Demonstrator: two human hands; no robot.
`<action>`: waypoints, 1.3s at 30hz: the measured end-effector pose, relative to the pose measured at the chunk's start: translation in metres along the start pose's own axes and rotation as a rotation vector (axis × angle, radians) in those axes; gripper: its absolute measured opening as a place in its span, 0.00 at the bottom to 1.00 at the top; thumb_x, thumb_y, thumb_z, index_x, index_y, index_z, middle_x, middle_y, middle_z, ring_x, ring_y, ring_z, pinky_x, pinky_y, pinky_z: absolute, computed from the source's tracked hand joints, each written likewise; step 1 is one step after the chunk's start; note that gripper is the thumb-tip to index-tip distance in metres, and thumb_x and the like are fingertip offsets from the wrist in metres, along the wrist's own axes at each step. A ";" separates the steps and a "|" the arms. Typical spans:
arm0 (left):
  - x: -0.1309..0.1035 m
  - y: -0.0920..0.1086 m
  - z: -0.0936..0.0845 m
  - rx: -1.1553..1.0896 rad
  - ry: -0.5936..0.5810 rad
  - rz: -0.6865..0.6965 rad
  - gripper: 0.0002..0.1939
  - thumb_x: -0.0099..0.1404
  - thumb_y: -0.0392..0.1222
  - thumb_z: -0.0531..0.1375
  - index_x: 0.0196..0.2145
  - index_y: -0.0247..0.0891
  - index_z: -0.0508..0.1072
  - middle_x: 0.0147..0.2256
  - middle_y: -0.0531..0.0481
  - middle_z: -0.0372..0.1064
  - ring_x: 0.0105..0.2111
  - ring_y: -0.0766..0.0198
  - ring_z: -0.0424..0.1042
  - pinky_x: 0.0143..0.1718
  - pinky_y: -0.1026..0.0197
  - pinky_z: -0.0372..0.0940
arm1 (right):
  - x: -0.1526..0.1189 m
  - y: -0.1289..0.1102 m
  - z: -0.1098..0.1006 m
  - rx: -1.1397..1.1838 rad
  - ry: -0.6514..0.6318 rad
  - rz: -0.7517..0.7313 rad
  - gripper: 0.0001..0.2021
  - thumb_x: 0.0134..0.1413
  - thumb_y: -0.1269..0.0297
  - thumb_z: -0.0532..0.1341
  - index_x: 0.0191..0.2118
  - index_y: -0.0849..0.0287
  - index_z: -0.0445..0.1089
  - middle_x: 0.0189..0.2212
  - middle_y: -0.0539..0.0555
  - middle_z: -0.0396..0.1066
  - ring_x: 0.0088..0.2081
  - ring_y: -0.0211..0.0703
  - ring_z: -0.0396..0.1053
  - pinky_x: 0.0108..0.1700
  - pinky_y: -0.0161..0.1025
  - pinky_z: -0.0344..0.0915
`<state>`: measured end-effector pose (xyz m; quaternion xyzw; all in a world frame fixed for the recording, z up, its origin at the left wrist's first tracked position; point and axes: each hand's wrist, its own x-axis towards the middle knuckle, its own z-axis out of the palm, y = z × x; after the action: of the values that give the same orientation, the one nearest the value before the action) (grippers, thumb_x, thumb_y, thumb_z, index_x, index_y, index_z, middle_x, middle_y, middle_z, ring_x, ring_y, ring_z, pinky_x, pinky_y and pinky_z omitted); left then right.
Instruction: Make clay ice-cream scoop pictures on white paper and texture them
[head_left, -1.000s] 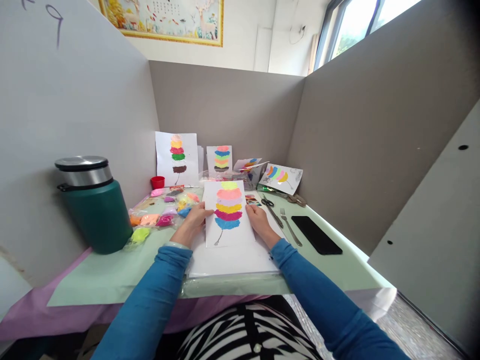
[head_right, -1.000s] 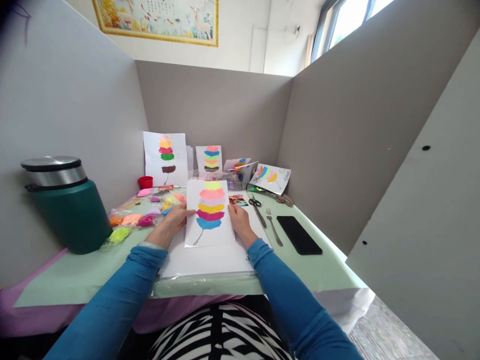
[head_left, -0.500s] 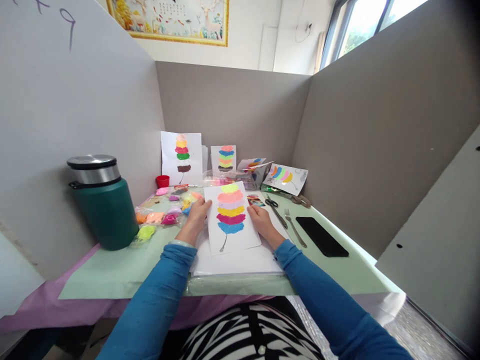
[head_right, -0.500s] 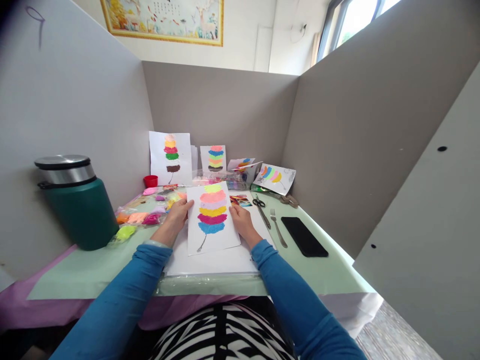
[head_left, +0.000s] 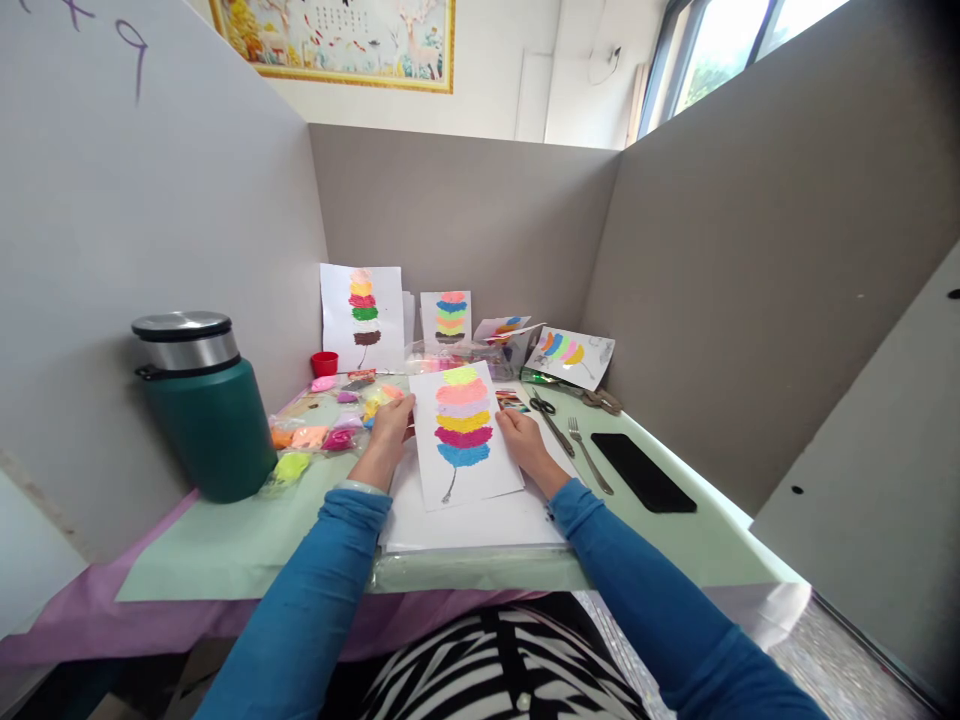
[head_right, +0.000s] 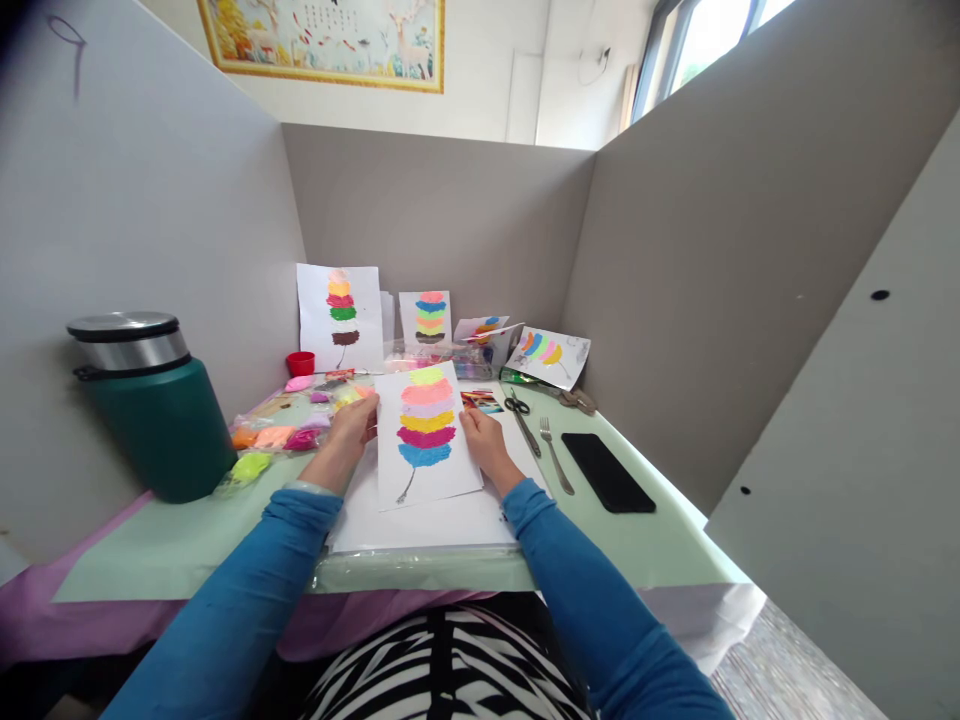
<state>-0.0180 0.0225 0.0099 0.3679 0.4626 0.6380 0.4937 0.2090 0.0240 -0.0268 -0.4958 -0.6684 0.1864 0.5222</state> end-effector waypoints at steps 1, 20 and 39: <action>-0.001 0.000 0.000 0.014 -0.001 -0.004 0.06 0.49 0.38 0.61 0.28 0.34 0.71 0.23 0.53 0.70 0.23 0.67 0.69 0.26 0.65 0.64 | 0.000 0.000 0.000 -0.003 0.001 -0.001 0.17 0.54 0.50 0.50 0.23 0.57 0.60 0.22 0.49 0.65 0.28 0.41 0.61 0.31 0.36 0.53; -0.003 -0.001 0.000 0.050 -0.152 -0.027 0.11 0.50 0.40 0.66 0.31 0.33 0.73 0.25 0.48 0.74 0.25 0.61 0.72 0.26 0.62 0.66 | 0.002 0.001 0.001 0.024 0.005 0.024 0.17 0.54 0.50 0.52 0.23 0.57 0.61 0.22 0.49 0.65 0.28 0.41 0.61 0.32 0.36 0.53; -0.024 0.007 0.004 0.170 -0.374 -0.117 0.18 0.45 0.43 0.73 0.33 0.33 0.75 0.32 0.38 0.78 0.29 0.50 0.77 0.27 0.57 0.69 | -0.002 -0.007 0.001 0.427 -0.075 0.158 0.20 0.45 0.45 0.62 0.25 0.58 0.63 0.20 0.48 0.65 0.24 0.37 0.60 0.25 0.34 0.56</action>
<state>-0.0108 -0.0002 0.0175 0.4925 0.4358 0.4876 0.5743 0.2046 0.0194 -0.0234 -0.4175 -0.5920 0.3822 0.5737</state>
